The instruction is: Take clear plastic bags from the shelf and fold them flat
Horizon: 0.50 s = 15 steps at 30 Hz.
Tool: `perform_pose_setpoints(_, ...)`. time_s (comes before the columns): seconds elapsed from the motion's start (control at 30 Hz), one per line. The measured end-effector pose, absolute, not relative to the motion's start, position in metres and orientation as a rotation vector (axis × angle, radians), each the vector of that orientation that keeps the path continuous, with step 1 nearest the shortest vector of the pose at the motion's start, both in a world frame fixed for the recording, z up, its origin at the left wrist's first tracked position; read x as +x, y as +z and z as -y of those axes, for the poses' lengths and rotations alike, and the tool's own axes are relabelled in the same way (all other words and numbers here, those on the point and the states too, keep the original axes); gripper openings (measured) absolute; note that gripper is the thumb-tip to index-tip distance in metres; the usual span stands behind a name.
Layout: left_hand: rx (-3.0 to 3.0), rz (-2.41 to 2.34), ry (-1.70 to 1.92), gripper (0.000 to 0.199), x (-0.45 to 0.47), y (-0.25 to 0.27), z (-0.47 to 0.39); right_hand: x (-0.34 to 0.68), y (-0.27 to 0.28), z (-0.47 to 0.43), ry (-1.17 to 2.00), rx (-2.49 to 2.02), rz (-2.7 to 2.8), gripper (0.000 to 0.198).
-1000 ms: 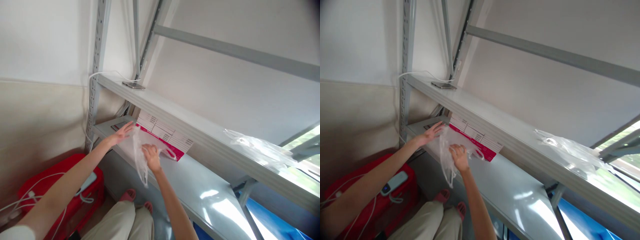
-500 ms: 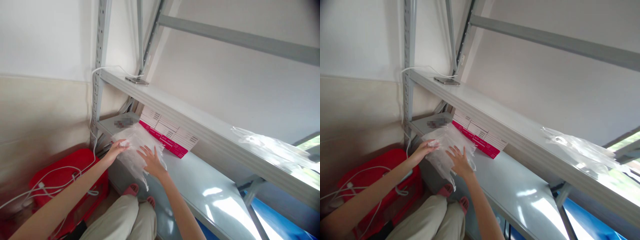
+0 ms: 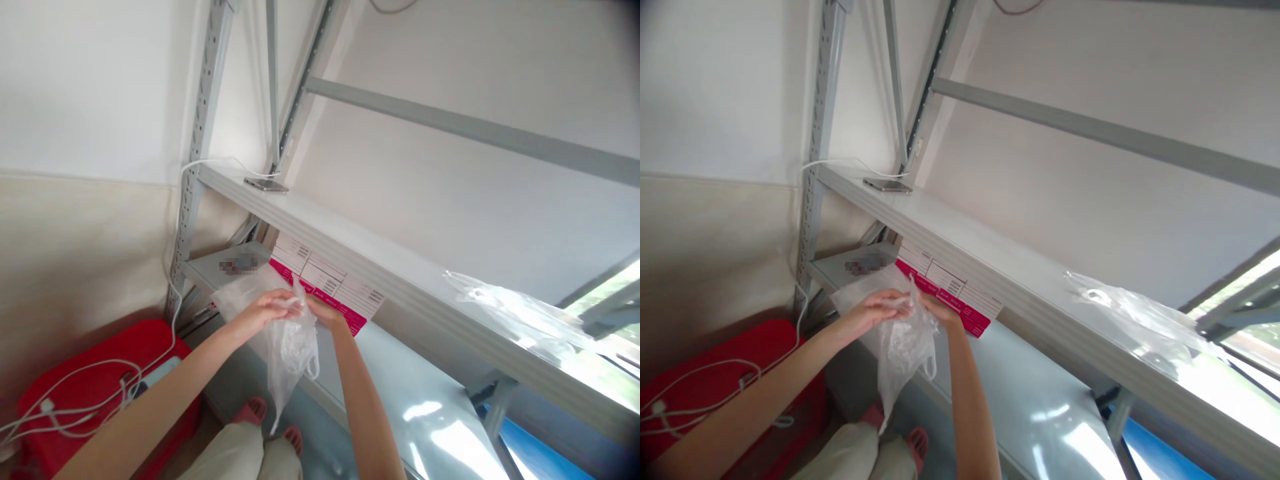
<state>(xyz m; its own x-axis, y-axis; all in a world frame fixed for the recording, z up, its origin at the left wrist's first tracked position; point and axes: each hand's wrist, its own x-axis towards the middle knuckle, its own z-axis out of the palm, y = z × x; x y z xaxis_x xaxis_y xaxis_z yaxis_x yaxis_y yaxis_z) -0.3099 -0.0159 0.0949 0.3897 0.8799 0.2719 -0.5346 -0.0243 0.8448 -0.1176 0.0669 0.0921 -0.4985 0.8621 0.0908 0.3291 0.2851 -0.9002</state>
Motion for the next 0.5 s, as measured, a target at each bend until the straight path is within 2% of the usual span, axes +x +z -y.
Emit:
perform_pose_setpoints(0.1, 1.167, -0.369, 1.184, 0.026, -0.305, 0.108, 0.029, -0.108, 0.096, -0.057, 1.517, -0.85, 1.857, 0.037)
perform_pose_setpoints(0.17, 1.227, -0.448, 1.28, 0.026, -0.306, 0.106, 0.036, -0.102, 0.101, -0.049, 1.49, -0.861, 1.684, 0.035)
perform_pose_setpoints(0.27, 1.161, -0.75, 1.775, 0.045, -0.305, 0.08, 0.05, -0.097, 0.112, -0.04, 1.409, -0.944, 1.515, 0.034)
perform_pose_setpoints(0.33, 0.892, -1.046, 2.131, 0.061, -0.3, 0.049, 0.061, -0.098, 0.117, -0.036, 1.376, -0.983, 1.463, 0.034)
perform_pose_setpoints(0.37, 0.734, -1.188, 2.174, 0.066, -0.296, 0.032, 0.068, -0.099, 0.119, -0.035, 1.368, -0.996, 1.456, 0.035)
perform_pose_setpoints(0.43, 0.502, -1.212, 1.966, 0.06, -0.287, 0.002, 0.08, -0.101, 0.12, -0.033, 1.361, -1.016, 1.471, 0.037)
perform_pose_setpoints(0.5, 0.418, -1.018, 1.693, 0.058, -0.279, -0.017, 0.089, -0.103, 0.119, -0.032, 1.352, -1.046, 1.508, 0.037)
